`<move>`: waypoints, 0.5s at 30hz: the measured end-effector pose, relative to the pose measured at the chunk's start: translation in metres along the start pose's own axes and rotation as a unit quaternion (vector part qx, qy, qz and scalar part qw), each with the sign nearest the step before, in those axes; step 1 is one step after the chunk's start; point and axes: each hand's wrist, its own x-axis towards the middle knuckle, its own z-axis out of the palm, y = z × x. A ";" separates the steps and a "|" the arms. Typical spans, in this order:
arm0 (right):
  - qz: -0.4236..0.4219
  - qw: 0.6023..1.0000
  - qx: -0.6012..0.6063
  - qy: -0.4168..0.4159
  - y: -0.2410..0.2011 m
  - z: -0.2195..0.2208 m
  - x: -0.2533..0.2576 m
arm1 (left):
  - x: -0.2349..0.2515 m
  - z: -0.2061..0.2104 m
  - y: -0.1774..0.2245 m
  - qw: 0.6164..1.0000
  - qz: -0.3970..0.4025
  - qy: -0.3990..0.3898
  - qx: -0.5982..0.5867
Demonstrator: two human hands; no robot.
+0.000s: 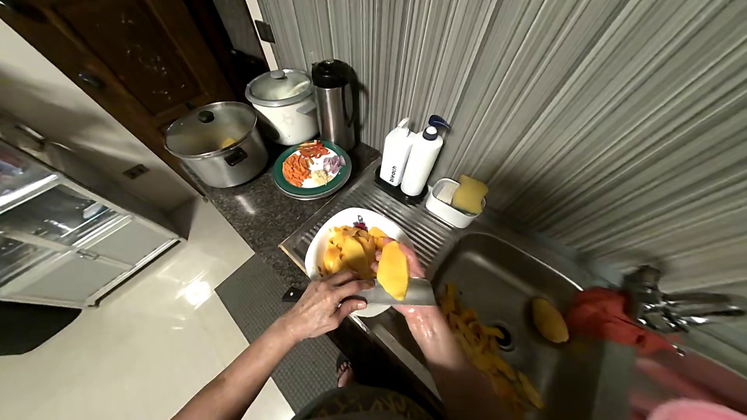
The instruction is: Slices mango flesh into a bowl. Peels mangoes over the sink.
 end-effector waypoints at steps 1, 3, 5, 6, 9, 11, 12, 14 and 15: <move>0.006 1.000 0.006 -0.004 0.005 -0.001 0.002 | 0.003 0.001 0.001 1.000 0.002 0.002 0.000; 0.010 1.000 0.010 -0.016 0.008 -0.003 0.003 | 0.004 0.002 -0.001 1.000 0.000 0.002 0.003; 0.011 1.000 0.012 -0.022 0.001 -0.004 0.000 | 0.002 -0.001 -0.006 1.000 -0.004 0.003 0.004; 0.010 1.000 0.015 -0.018 -0.005 -0.003 -0.003 | 0.000 -0.003 -0.009 1.000 -0.009 0.000 0.004; 0.011 1.000 0.026 0.001 -0.015 -0.003 -0.005 | -0.001 -0.012 -0.015 0.999 -0.026 -0.022 -0.005; 0.019 0.999 0.033 -0.025 -0.009 -0.005 -0.001 | 0.005 -0.013 -0.017 0.999 -0.021 -0.033 -0.010; 0.021 0.999 0.037 -0.026 -0.005 -0.004 0.002 | 0.009 -0.012 -0.017 0.999 -0.015 -0.034 -0.011; 0.030 0.998 0.043 -0.019 0.002 -0.002 0.006 | 0.016 -0.009 -0.016 1.000 -0.002 -0.029 -0.010; 0.035 0.998 0.042 -0.017 0.004 -0.001 0.007 | 0.018 -0.008 -0.016 1.000 0.002 -0.027 -0.007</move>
